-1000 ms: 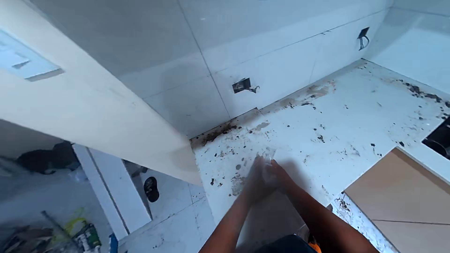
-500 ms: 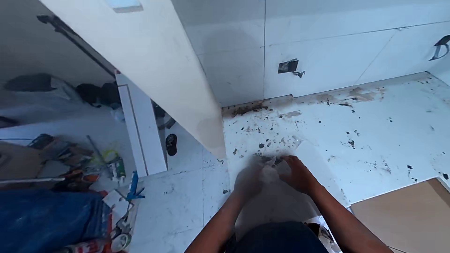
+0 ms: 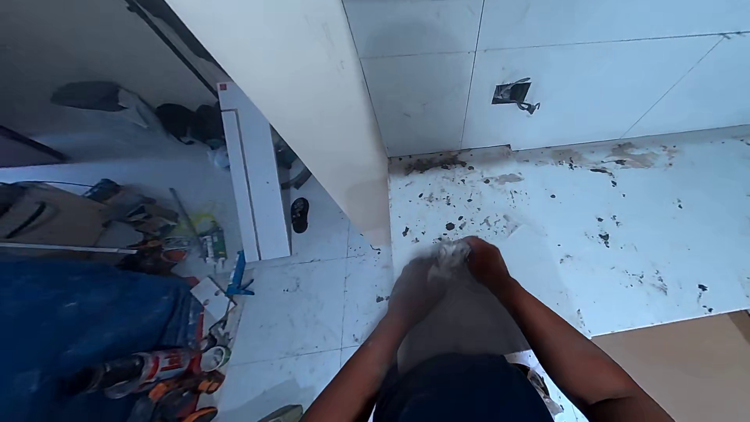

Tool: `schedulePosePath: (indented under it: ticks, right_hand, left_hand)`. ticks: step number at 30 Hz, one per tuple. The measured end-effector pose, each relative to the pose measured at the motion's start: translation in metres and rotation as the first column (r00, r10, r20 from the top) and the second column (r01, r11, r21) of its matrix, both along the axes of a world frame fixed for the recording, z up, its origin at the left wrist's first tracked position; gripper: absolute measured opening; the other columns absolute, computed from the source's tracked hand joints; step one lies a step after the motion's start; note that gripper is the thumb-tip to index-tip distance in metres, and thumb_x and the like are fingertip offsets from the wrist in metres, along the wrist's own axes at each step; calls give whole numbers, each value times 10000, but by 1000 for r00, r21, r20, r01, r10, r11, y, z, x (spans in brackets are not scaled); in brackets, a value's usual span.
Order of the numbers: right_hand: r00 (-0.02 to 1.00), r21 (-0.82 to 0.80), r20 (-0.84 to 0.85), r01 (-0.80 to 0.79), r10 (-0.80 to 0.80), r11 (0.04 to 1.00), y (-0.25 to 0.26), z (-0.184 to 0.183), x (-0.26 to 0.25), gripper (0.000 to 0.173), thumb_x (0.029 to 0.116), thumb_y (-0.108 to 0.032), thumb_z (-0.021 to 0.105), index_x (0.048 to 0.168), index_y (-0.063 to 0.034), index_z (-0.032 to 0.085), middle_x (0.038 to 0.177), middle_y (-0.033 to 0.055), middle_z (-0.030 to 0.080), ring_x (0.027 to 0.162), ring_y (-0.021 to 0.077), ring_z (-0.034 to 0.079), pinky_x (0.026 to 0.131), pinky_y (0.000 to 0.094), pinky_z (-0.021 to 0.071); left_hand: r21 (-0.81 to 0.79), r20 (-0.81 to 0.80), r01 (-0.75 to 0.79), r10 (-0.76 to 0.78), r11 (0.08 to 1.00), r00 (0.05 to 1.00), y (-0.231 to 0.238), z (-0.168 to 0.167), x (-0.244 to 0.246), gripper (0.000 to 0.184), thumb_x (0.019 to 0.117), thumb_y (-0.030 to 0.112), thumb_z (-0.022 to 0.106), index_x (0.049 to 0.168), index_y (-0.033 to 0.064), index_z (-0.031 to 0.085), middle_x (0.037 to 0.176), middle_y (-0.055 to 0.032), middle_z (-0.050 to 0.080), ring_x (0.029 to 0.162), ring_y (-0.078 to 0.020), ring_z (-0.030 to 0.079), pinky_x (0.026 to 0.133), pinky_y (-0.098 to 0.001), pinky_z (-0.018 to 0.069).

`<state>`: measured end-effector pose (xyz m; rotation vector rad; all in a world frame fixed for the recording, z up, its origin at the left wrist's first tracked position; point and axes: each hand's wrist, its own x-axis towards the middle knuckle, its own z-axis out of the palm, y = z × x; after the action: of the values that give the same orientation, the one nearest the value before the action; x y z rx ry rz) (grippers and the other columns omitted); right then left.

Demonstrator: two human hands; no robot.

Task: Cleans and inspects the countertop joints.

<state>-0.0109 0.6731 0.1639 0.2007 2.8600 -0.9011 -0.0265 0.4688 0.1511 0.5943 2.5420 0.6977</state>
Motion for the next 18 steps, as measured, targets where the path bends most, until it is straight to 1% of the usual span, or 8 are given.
schedulePosePath:
  ticks: [2,4,5,8,10,13,15,18]
  right_hand:
    - [996,-129,-46,68,-75,989,7,-1,-4,281,1041,-60,498,1253,31,658,1154,238,709,1115,368,685,1002,533,521]
    - [994,-213,-43,91,-102,973,15,-3,-4,274,1041,-62,509,1247,41,657,1130,240,709,1089,351,687,995,513,527]
    - [993,-246,-43,96,-110,965,18,-4,-2,270,1041,-61,512,1240,45,659,1123,239,708,1084,340,686,996,501,525]
    - [990,-301,-47,116,-136,947,21,-1,7,273,1046,-57,501,1241,45,663,1124,226,710,1083,303,684,999,460,524]
    - [985,-332,-51,137,-162,933,24,0,10,269,1049,-59,501,1234,46,667,1125,218,714,1087,287,685,1004,447,521]
    - [983,-413,-26,156,-183,897,35,2,9,273,1031,-57,555,1280,24,633,1145,207,700,1050,268,689,971,446,544]
    - [988,-402,52,153,-144,903,48,7,6,468,986,-79,632,1438,-36,517,1230,210,631,1020,281,646,918,465,537]
    - [986,-187,138,119,-94,975,60,-5,7,729,936,-253,753,1536,-28,404,1315,258,606,1165,379,629,1021,557,502]
  left_hand:
    - [-65,-6,-16,16,998,1000,12,-1,-14,718,940,478,685,1518,103,481,1542,-184,459,1411,-347,465,1141,-511,409]
    - [-94,-33,10,-13,995,999,28,-2,-29,593,920,483,697,1326,55,639,1475,-183,522,1370,-360,499,1107,-546,433]
    - [-102,-43,32,-37,994,998,36,-2,-35,575,907,473,712,1288,46,659,1454,-177,542,1355,-359,512,1098,-552,439]
    - [-162,-66,159,-172,974,983,56,-7,-50,501,963,381,652,1320,30,623,1385,-197,590,1307,-375,550,1071,-569,446]
    - [-240,-38,255,-271,937,962,68,-3,-63,381,992,265,601,1226,-34,647,1269,-255,636,1230,-423,597,1012,-614,470]
    - [-306,10,356,-371,883,929,79,-1,-81,242,956,177,647,1088,-23,684,1116,-246,687,1122,-434,646,933,-648,497]
    - [-250,-5,346,-358,904,934,77,-5,-88,220,892,112,714,1055,-35,696,1078,-253,695,1085,-444,655,923,-656,503]
    - [-92,-53,324,-329,942,943,71,-11,-97,300,865,67,747,1123,-70,679,1127,-287,680,1107,-453,648,963,-645,493]
